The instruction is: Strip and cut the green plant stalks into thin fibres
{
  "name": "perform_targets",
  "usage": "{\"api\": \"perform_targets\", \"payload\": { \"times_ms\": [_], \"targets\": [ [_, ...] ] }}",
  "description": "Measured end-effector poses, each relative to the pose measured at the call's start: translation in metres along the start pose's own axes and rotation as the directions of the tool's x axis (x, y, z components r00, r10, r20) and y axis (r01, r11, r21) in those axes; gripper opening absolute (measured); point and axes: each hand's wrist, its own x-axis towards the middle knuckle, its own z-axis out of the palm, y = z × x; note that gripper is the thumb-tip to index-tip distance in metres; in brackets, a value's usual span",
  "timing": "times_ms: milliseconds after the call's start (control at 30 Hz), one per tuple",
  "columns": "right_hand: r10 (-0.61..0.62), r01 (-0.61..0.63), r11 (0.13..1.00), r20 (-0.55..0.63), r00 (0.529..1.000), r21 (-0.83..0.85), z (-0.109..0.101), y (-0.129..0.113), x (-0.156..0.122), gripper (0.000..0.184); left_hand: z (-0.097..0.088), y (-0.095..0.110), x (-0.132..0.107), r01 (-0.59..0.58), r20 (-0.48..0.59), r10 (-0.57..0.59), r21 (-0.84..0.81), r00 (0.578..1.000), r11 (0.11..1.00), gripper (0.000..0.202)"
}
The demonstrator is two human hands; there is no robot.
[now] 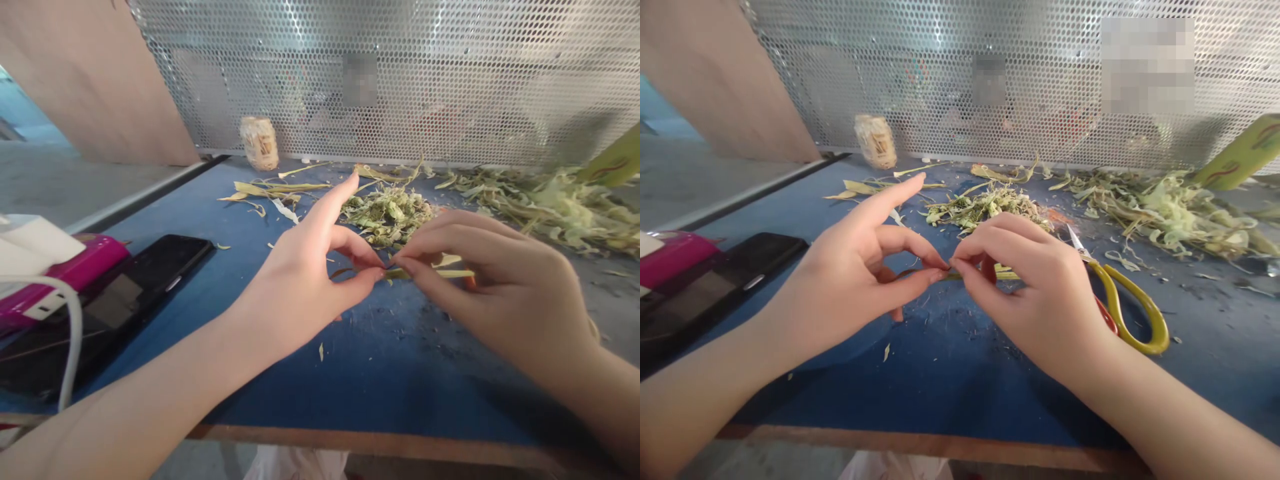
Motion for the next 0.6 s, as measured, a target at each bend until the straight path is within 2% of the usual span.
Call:
{"api": "perform_targets", "payload": {
  "times_ms": [200,267,367,600],
  "targets": [
    [0.101,-0.101,0.991,0.005,0.995,0.083,0.005,0.002,0.003,0.009,-0.002,0.001,0.000,-0.064,-0.078,0.068,0.057,0.995,0.996,0.072],
    [0.108,-0.115,0.989,0.078,0.991,0.097,0.007,0.005,0.004,0.013,-0.004,0.002,0.002,-0.062,-0.114,0.066,0.038,0.991,0.997,0.071],
    [0.053,-0.076,0.990,0.187,0.981,0.116,0.011,0.009,0.005,0.015,-0.007,0.000,0.005,-0.060,-0.178,0.061,0.011,0.982,0.998,0.070],
    [0.038,-0.058,0.988,0.142,0.989,0.142,0.014,0.011,0.006,0.015,-0.012,-0.009,0.012,-0.101,-0.345,0.088,-0.021,0.934,0.995,0.070]
  ]
}}
